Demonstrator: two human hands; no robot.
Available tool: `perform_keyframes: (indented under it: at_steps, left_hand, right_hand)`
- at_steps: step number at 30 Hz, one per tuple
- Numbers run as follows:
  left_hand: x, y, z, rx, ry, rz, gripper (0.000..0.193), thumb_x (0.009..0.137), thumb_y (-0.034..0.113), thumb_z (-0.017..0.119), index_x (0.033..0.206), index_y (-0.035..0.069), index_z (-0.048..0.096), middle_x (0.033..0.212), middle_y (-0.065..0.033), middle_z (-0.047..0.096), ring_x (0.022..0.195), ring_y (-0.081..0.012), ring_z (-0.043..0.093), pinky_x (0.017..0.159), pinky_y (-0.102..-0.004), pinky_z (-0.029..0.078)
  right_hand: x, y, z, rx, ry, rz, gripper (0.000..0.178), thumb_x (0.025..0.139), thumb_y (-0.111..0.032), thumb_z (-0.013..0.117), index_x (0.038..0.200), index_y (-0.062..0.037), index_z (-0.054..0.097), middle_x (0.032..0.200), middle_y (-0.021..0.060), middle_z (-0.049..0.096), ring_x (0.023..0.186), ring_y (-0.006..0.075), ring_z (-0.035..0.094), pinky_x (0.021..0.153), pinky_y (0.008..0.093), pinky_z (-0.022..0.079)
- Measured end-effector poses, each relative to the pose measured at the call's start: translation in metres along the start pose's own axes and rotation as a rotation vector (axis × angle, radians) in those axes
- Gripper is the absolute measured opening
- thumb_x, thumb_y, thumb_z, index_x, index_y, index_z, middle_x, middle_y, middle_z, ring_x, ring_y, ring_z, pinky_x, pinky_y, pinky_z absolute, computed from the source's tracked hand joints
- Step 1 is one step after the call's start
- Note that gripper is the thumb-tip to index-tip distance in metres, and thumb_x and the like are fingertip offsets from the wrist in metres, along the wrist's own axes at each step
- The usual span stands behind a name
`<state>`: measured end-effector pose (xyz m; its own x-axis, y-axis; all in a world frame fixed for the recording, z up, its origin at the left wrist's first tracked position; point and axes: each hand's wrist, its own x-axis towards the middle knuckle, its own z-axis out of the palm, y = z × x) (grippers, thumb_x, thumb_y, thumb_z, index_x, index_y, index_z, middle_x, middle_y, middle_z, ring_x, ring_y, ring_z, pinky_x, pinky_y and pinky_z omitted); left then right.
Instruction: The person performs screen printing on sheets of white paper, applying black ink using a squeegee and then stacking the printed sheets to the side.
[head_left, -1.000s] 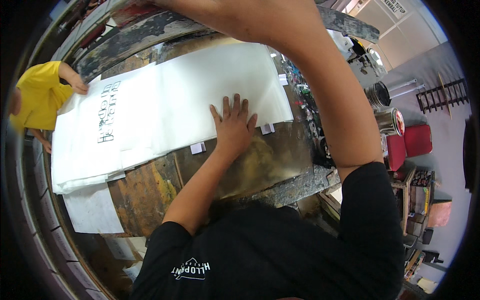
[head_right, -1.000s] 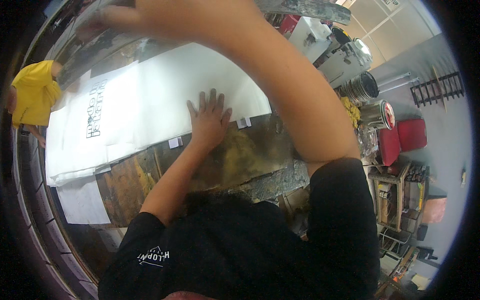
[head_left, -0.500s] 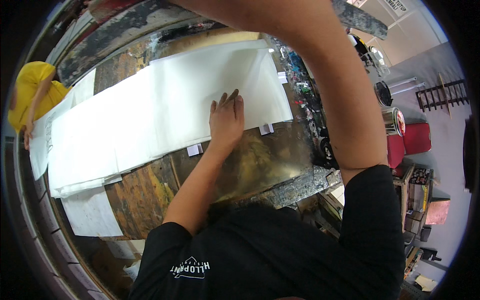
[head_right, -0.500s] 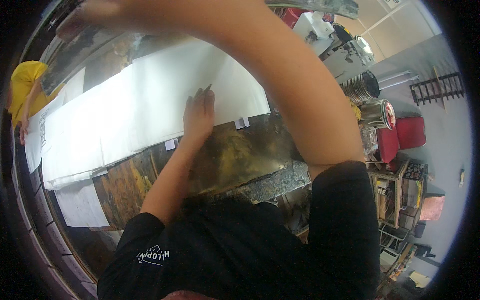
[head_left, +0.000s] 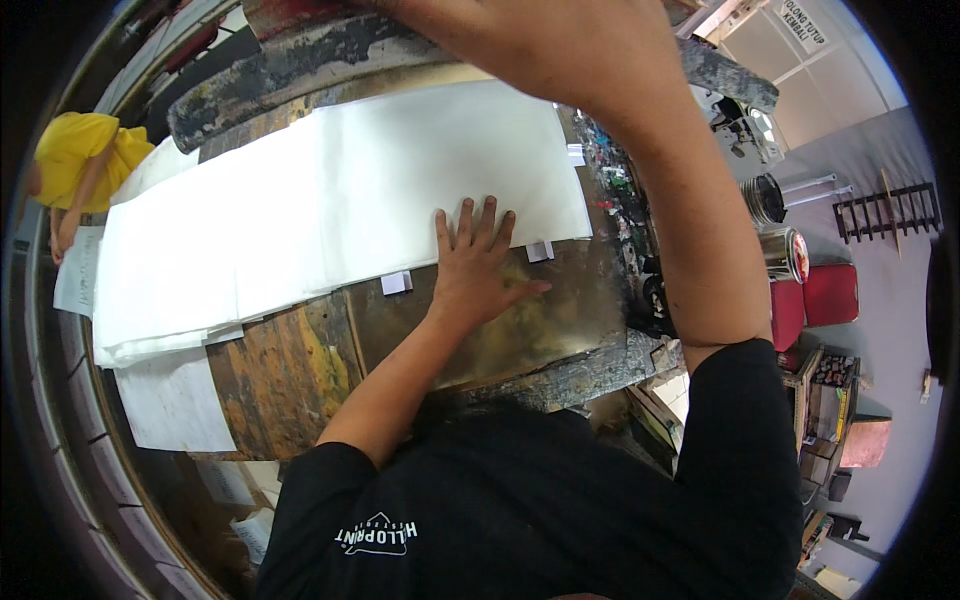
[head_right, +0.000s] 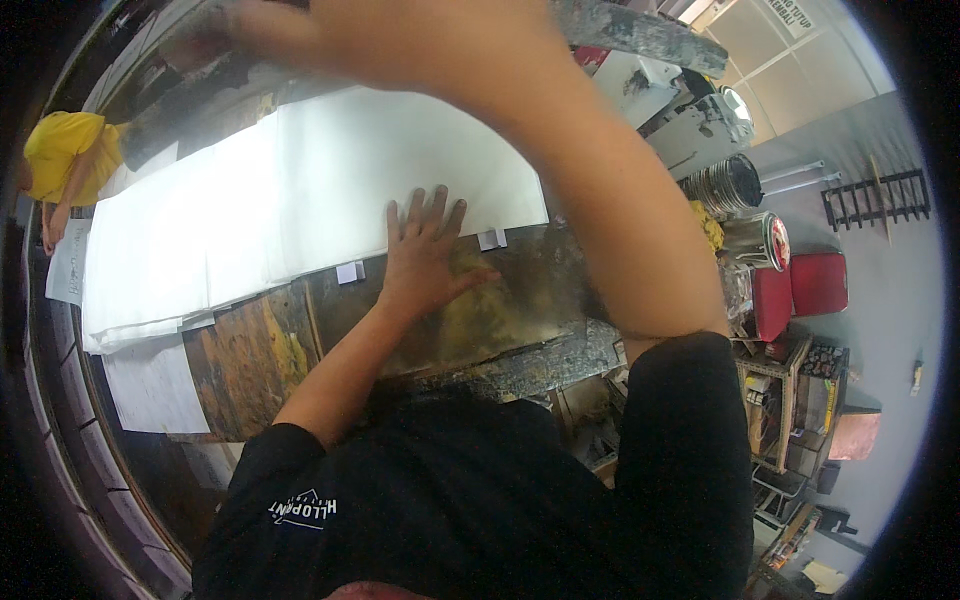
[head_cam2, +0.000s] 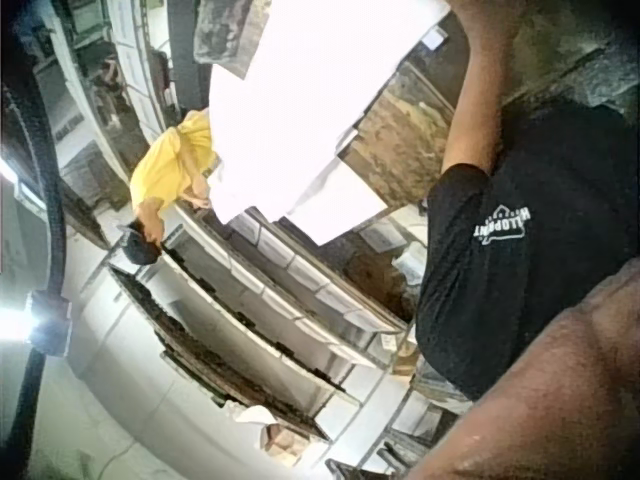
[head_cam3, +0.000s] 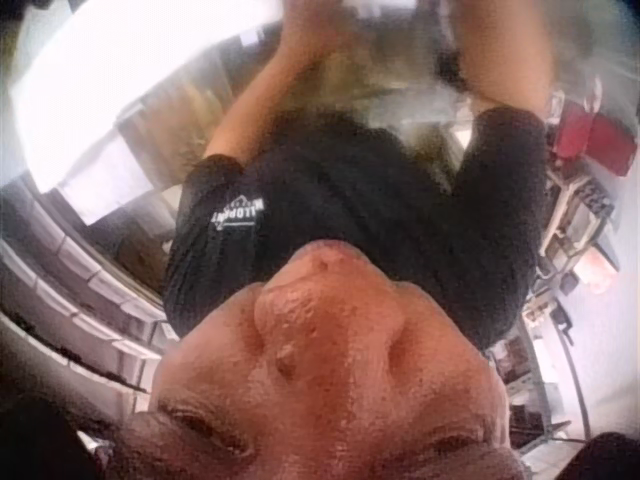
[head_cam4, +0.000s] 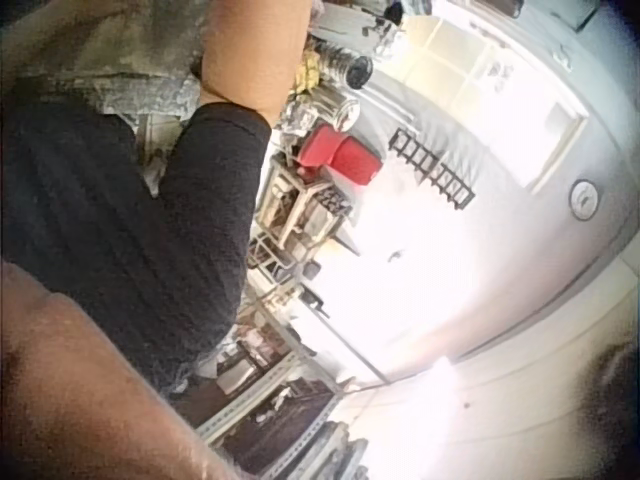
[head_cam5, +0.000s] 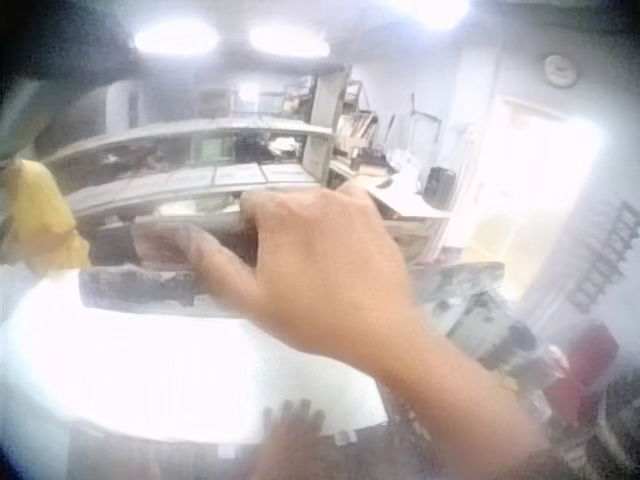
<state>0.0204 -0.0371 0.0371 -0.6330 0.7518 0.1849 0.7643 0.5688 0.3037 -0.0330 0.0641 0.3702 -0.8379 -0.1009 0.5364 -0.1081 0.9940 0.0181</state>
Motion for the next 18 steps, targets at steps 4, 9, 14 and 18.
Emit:
perform_keyframes:
  at_steps: [4,9,14,18]
  left_hand:
    - [-0.002,0.001,0.012,-0.026,0.097,0.043,0.117,0.081,0.092,0.061,0.162,0.009,0.049,0.173,-0.0203,0.032,0.16,-0.0474,0.025,0.128,-0.0744,0.004]
    - [0.003,-0.005,-0.042,-0.016,0.268,0.007,0.109,0.083,0.078,0.074,0.161,0.007,0.049,0.166,-0.021,0.043,0.154,-0.0448,0.036,0.127,-0.072,0.016]
    - [-0.029,-0.048,-0.17,-1.299,0.694,-0.367,0.106,0.075,0.022,0.101,0.161,-0.002,0.043,0.13,-0.016,0.066,0.112,-0.0232,0.067,0.093,-0.0396,0.059]
    - [-0.082,-0.054,-0.161,-1.106,0.333,-0.533,0.105,0.072,0.022,0.103,0.158,-0.005,0.048,0.128,-0.0141,0.073,0.116,-0.0222,0.07,0.104,-0.0359,0.055]
  right_hand:
    - [0.017,-0.009,-0.02,0.075,-0.332,0.247,0.069,0.107,-0.068,0.047,0.077,-0.0085,0.066,0.069,0.0054,0.062,0.063,0.015,0.055,0.058,0.0346,0.047]
    - [0.006,0.01,0.001,0.098,-0.134,0.071,0.061,0.107,-0.063,0.051,0.087,-0.007,0.063,0.071,0.006,0.062,0.061,0.0143,0.054,0.051,0.0328,0.045]
    - [-0.032,0.017,0.029,0.142,0.009,-0.097,0.043,0.106,-0.048,0.058,0.098,-0.0055,0.061,0.07,0.0073,0.062,0.059,0.0167,0.052,0.058,0.0353,0.05]
    - [-0.136,0.01,0.072,0.154,-0.338,-0.203,0.041,0.096,-0.05,0.071,0.113,-0.0126,0.074,0.113,0.0118,0.071,0.109,0.0319,0.066,0.09,0.0499,0.046]
